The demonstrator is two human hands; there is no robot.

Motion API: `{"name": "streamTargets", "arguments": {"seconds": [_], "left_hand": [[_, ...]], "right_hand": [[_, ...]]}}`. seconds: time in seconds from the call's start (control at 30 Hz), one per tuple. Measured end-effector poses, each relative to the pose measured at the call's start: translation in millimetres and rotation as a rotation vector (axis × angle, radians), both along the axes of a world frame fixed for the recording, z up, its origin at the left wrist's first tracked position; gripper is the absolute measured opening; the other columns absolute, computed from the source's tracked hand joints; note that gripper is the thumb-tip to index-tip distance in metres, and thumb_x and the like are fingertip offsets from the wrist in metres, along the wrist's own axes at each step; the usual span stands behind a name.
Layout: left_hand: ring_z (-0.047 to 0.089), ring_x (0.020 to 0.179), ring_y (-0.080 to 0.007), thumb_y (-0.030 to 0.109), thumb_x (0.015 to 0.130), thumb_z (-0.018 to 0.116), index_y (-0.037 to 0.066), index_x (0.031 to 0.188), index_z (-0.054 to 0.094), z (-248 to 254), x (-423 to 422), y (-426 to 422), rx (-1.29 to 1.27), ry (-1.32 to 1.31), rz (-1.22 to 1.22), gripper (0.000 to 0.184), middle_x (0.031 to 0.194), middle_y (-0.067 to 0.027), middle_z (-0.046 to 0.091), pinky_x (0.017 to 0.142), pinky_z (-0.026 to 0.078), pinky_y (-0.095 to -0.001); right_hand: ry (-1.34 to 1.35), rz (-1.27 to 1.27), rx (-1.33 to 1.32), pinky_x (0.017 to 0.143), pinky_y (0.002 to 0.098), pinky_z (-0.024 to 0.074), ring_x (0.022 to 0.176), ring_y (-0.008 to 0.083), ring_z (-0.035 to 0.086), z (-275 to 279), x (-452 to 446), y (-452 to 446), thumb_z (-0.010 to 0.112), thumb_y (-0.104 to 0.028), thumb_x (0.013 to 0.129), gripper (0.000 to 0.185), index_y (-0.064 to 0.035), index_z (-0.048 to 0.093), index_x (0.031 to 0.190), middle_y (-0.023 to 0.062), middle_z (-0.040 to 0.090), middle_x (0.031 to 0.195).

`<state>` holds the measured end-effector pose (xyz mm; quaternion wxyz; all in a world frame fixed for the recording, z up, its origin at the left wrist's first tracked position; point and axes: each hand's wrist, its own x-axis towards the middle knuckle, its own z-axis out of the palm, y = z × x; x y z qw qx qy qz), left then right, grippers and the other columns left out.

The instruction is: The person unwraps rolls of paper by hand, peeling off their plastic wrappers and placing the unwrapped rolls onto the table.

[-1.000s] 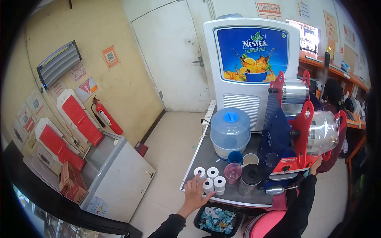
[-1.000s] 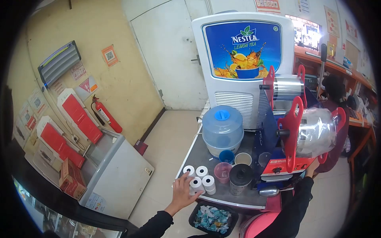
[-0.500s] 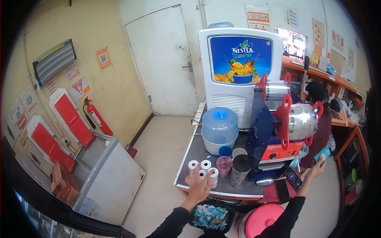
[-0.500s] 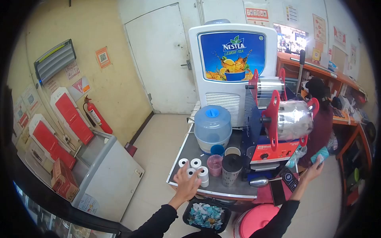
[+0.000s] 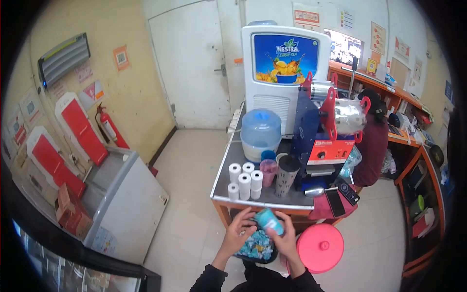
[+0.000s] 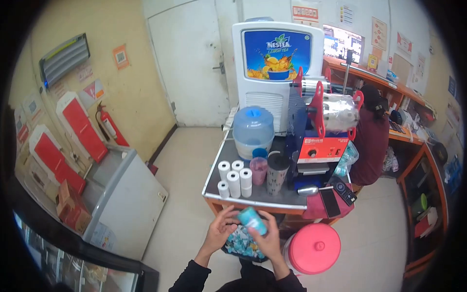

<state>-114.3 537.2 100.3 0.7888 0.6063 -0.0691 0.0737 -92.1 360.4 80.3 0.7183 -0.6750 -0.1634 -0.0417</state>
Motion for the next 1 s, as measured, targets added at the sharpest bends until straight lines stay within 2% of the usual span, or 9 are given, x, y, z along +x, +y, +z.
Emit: {"name": "streamTargets", "arguments": {"seconds": [0.07,0.1,0.27,0.3,0.37,0.5,0.6,0.8,1.0], "left_hand": [[0.059,0.106,-0.0170,-0.002,0.083,0.068,0.000,0.124,0.057,11.1,-26.3,1.1,-0.085,-0.024,0.049,0.043,0.125,-0.0140,0.057,0.083,0.050,-0.0275],[0.059,0.106,-0.0175,-0.004,0.082,0.068,0.000,0.123,0.058,8.5,-37.3,6.0,-0.062,-0.060,0.069,0.043,0.126,-0.0142,0.056,0.083,0.051,-0.0280],[0.058,0.112,-0.0225,-0.012,0.079,0.066,-0.002,0.118,0.060,24.0,-97.7,19.3,0.127,-0.127,0.127,0.042,0.128,-0.0168,0.054,0.087,0.055,-0.0308],[0.060,0.107,-0.0215,-0.005,0.079,0.070,0.001,0.116,0.062,31.6,-107.2,21.5,0.217,-0.137,0.158,0.039,0.122,-0.0141,0.057,0.083,0.057,-0.0307],[0.060,0.108,-0.0202,-0.006,0.080,0.069,0.003,0.118,0.062,51.0,-125.7,25.0,0.369,-0.125,0.153,0.040,0.122,-0.0129,0.055,0.079,0.059,-0.0303],[0.061,0.105,-0.0185,-0.001,0.080,0.070,0.006,0.114,0.065,72.5,-153.5,21.5,0.513,-0.071,0.167,0.035,0.117,-0.0093,0.057,0.074,0.060,-0.0299],[0.065,0.093,-0.0195,0.003,0.083,0.069,0.006,0.116,0.064,63.6,-160.0,30.7,0.507,-0.154,0.168,0.033,0.107,-0.0101,0.063,0.072,0.058,-0.0298],[0.067,0.075,-0.0193,0.004,0.085,0.067,0.000,0.096,0.065,79.0,-170.6,26.0,1.007,-0.460,0.353,0.012,0.091,-0.0105,0.067,0.061,0.053,-0.0286],[0.066,0.071,-0.0142,0.003,0.086,0.065,-0.001,0.089,0.064,56.8,-164.7,28.7,0.317,-0.046,0.212,0.004,0.083,-0.0098,0.066,0.063,0.052,-0.0239]], "right_hand": [[-0.010,0.163,0.042,0.085,0.0283,0.0501,0.104,0.0144,0.057,17.0,-25.3,16.0,0.073,-0.008,0.081,0.059,-0.0005,0.042,0.131,0.0122,0.060,0.114],[0.195,0.286,0.143,0.095,0.0309,0.0444,0.112,0.0170,0.055,31.3,-41.0,18.0,0.073,-0.008,0.082,0.062,-0.0003,0.040,0.134,0.0132,0.054,0.123],[0.173,0.508,0.157,0.091,0.0329,0.0512,0.119,0.0213,0.050,24.1,-76.3,17.2,0.070,-0.010,0.085,0.063,-0.0002,0.035,0.136,0.0142,0.047,0.131],[0.229,0.580,0.213,0.092,0.0336,0.0516,0.120,0.0218,0.049,30.5,-82.2,16.3,0.069,-0.010,0.086,0.063,-0.0003,0.034,0.137,0.0144,0.046,0.132],[0.248,0.694,0.253,0.098,0.0362,0.0497,0.121,0.0234,0.047,40.3,-90.2,14.6,0.066,-0.010,0.088,0.061,-0.0003,0.032,0.137,0.0144,0.044,0.132],[0.055,0.645,0.034,0.099,0.0345,0.0447,0.122,0.0225,0.046,47.0,-106.9,15.8,0.068,-0.007,0.085,0.059,-0.0023,0.036,0.135,0.0121,0.046,0.128],[-0.105,0.594,-0.103,0.100,0.0337,0.0394,0.120,0.0218,0.047,47.0,-110.7,14.6,0.072,-0.008,0.081,0.059,-0.0036,0.041,0.132,0.0110,0.049,0.125],[-0.152,0.576,-0.172,0.099,0.0333,0.0370,0.115,0.0207,0.049,57.9,-122.6,9.9,0.075,-0.012,0.077,0.057,-0.0043,0.047,0.127,0.0099,0.051,0.119],[-0.068,0.772,-0.082,0.099,0.0330,0.0361,0.113,0.0191,0.049,49.7,-124.2,3.9,0.075,-0.012,0.076,0.058,-0.0028,0.041,0.122,0.0098,0.049,0.116]]}}
